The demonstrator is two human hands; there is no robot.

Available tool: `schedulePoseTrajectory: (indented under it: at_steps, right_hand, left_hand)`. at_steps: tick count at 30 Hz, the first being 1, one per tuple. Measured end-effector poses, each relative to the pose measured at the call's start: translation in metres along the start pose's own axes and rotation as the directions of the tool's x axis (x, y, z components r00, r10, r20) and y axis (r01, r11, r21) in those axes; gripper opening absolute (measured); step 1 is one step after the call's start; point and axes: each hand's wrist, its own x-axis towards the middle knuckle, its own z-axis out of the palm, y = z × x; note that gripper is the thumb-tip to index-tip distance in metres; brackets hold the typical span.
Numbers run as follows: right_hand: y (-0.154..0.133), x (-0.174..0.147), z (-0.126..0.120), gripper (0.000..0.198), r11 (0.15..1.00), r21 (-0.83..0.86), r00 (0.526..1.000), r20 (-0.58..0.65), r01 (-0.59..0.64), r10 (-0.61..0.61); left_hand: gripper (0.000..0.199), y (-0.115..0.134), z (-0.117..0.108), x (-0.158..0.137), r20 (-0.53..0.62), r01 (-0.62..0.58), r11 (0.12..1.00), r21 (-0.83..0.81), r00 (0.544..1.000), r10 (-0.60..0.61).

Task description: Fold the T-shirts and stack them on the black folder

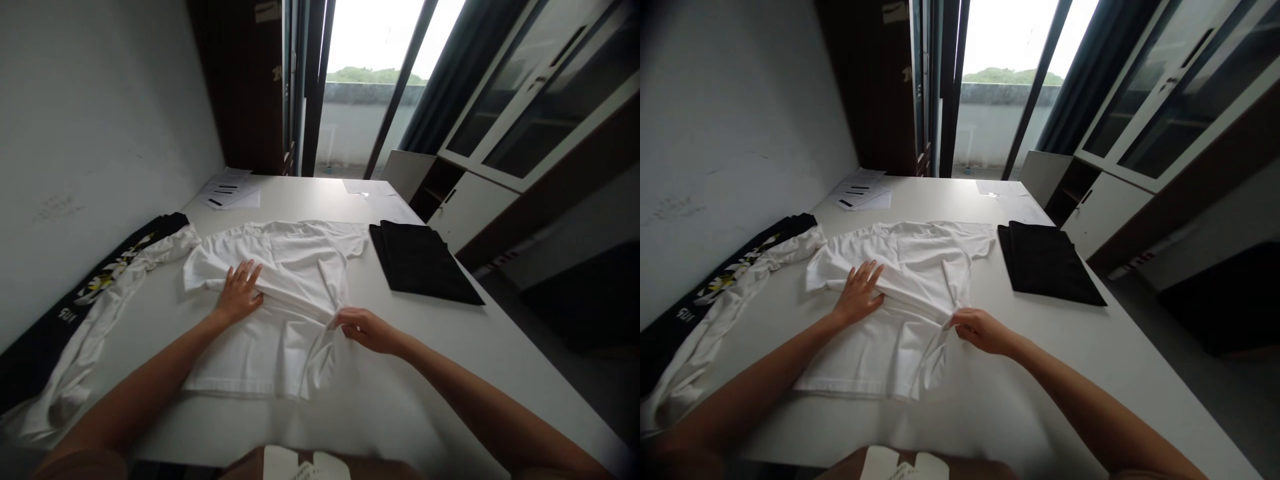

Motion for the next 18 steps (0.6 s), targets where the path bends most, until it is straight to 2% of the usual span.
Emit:
schedulePoseTrajectory:
  at_steps: [3, 6, 8, 10, 13, 14, 15, 16, 18]
  right_hand:
    - [-0.007, -0.025, -0.011, 0.026, 1.000, 0.007, 0.998, 0.060, -0.030, 0.030]
    - [-0.010, -0.045, -0.022, 0.030, 0.991, 0.076, 0.976, 0.194, -0.113, 0.097]
    - [-0.007, -0.055, -0.033, 0.033, 0.969, 0.146, 0.925, 0.353, -0.201, 0.139]
    - [-0.001, -0.061, -0.046, 0.035, 0.932, 0.188, 0.848, 0.497, -0.311, 0.182]
    - [0.013, -0.054, -0.065, 0.035, 0.878, 0.165, 0.745, 0.612, -0.448, 0.265]
    - [0.019, -0.047, -0.070, 0.034, 0.874, 0.143, 0.740, 0.604, -0.465, 0.295]
    - [0.026, -0.038, -0.073, 0.032, 0.877, 0.114, 0.763, 0.554, -0.467, 0.334]
    - [0.035, -0.026, -0.075, 0.031, 0.887, 0.080, 0.808, 0.455, -0.456, 0.374]
    - [0.054, 0.004, -0.073, 0.029, 0.912, -0.009, 0.902, 0.143, -0.410, 0.407]
  left_hand:
    - [0.084, -0.006, -0.012, -0.021, 0.066, -0.077, 0.997, -0.010, 0.995, 0.078]
    - [0.084, -0.015, -0.024, -0.041, 0.206, -0.052, 0.998, -0.030, 0.977, 0.057]
    - [0.084, -0.023, -0.035, -0.051, 0.345, -0.028, 0.998, -0.047, 0.938, 0.043]
    - [0.087, -0.035, -0.050, -0.053, 0.478, -0.042, 0.995, -0.095, 0.875, 0.083]
    - [0.077, -0.052, -0.071, -0.037, 0.584, -0.052, 0.973, -0.223, 0.792, 0.176]
    - [0.067, -0.056, -0.074, -0.026, 0.596, -0.019, 0.966, -0.258, 0.784, 0.175]
    - [0.058, -0.058, -0.075, -0.014, 0.594, 0.027, 0.961, -0.275, 0.791, 0.148]
    - [0.054, -0.059, -0.073, 0.000, 0.580, 0.078, 0.960, -0.270, 0.809, 0.098]
    - [0.057, -0.055, -0.059, 0.028, 0.528, 0.170, 0.964, -0.207, 0.849, -0.036]
